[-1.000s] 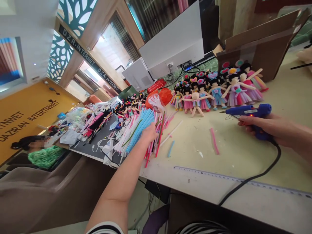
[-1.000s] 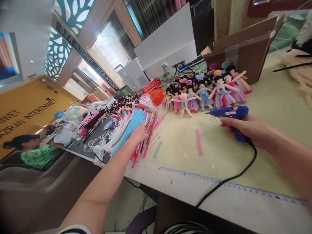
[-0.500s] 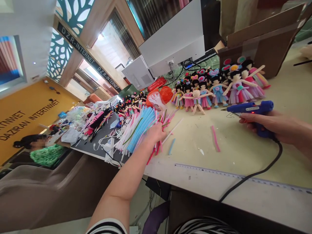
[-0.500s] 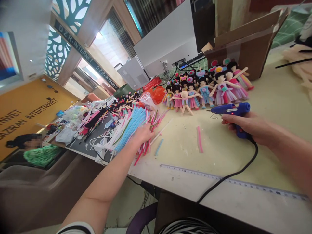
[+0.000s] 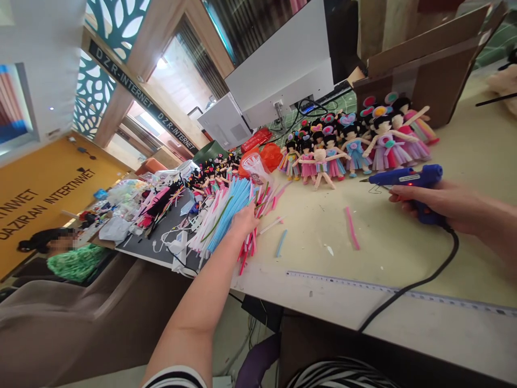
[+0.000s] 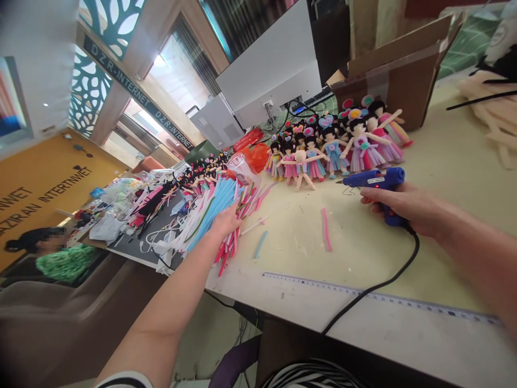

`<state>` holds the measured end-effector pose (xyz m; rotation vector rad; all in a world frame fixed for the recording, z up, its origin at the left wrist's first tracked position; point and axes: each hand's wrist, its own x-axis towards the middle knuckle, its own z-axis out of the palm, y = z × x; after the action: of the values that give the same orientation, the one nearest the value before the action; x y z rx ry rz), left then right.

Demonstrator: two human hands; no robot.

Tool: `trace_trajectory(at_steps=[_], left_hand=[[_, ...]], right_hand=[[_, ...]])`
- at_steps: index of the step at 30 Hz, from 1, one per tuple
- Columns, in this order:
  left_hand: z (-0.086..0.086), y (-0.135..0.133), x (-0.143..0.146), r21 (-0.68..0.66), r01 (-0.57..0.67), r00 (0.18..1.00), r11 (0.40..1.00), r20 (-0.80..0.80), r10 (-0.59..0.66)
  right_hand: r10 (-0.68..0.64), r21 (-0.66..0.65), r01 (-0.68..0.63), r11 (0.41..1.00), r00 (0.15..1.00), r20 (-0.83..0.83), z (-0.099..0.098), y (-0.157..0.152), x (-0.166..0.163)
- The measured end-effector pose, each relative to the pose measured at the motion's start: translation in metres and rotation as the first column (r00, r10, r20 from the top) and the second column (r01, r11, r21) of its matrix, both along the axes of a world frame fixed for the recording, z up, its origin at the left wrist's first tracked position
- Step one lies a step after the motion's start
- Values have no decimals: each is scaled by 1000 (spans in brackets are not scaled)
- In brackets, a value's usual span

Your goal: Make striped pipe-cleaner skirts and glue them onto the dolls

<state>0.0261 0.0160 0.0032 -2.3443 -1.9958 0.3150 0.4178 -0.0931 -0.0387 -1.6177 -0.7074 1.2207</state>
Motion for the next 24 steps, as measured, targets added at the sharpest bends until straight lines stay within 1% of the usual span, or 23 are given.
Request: trace_trajectory(at_steps=[4,9,11,15,17,19,21,24], left_hand=[[6,-1,5,-10,27,998,1000,52,-26],[17,-7,28,-15,89,988,996,127,-87],[15,-11,40,-43,132,980,990,155,-123],[2,-17,58,-104,172,971,979,184,-151],[-3,-16,60,-115,164,973,980,182,-141],[-5,-13,56,-114,146,976,983,177,-124],[-2,-8,48,-107,120,979,987,180,-99],[8,3,37,-80,60,977,995,207,-42]], right_hand=[[11,-3,-11,1000,1000,-25,-3,1,2],[-3,0,3,1000,1000,-28,-4,2,3],[4,4,-4,1000,1000,-18,-5,1,2],[34,9,-34,999,999,1,-7,1,3],[45,5,-45,999,999,3,-8,1,4],[51,-7,-51,999,999,10,-8,2,5],[53,-11,-53,999,998,24,-7,2,5],[59,-4,-59,998,998,31,-7,2,5]])
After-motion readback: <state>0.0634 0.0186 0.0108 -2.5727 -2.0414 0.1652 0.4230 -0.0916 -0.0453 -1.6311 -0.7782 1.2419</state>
